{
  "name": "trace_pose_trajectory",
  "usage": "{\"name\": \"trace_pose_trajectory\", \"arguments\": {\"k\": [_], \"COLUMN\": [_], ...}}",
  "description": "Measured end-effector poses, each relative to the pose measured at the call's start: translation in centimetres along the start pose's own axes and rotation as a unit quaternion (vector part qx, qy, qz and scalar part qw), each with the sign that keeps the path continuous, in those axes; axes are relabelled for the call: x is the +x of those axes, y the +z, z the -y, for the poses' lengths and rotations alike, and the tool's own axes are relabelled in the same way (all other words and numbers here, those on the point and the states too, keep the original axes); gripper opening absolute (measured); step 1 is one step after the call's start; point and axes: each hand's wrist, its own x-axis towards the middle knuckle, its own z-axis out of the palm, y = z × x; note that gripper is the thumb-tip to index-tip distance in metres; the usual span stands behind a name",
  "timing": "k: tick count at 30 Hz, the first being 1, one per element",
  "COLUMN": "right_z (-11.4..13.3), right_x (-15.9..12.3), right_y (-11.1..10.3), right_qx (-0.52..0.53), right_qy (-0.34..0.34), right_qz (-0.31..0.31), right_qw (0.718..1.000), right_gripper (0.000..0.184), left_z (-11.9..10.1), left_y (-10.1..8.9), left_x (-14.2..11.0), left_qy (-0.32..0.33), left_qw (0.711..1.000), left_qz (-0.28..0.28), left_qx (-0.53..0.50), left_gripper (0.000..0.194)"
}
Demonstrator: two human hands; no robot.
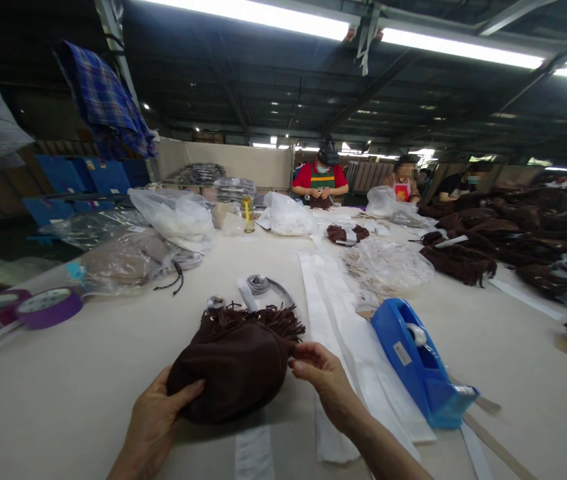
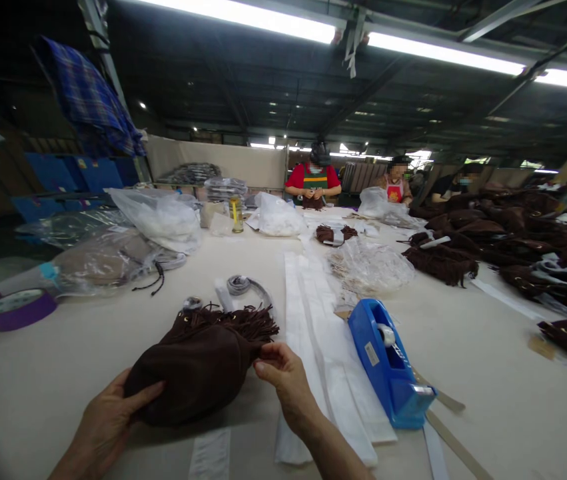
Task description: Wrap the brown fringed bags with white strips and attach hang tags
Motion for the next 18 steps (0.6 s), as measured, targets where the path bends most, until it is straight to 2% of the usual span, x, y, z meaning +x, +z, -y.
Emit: {"name": "trace_pose_trajectory", "arguments": {"k": [6,13,18], "right_z": [0.0,0.1,0.2], "right_x": [0.3,0.3,0.4], "right_y": [0.8,2.0,3.2], "right_qx": [-0.028,0.016,0.036], "right_qy": [-0.020,0.013,0.008], "right_qz": [-0.006,0.009,0.028], "right_qw": [0.999,1.000,0.999], "right_gripper": [0.039,0.045,0.041], "left_z": [0.4,0.5,0.6], "left_y": [-0.3,-0.3,-0.1], "left_x": [0.2,0.0,0.0], "left_qy": [-0.016,-0.046,0.004], "left_qw": [1.000,0.999,0.998], "left_qz": [-0.003,-0.018,-0.001], "left_qx": [-0.008,-0.002,0.059], "left_gripper": [0.055,0.050,0.053]}}
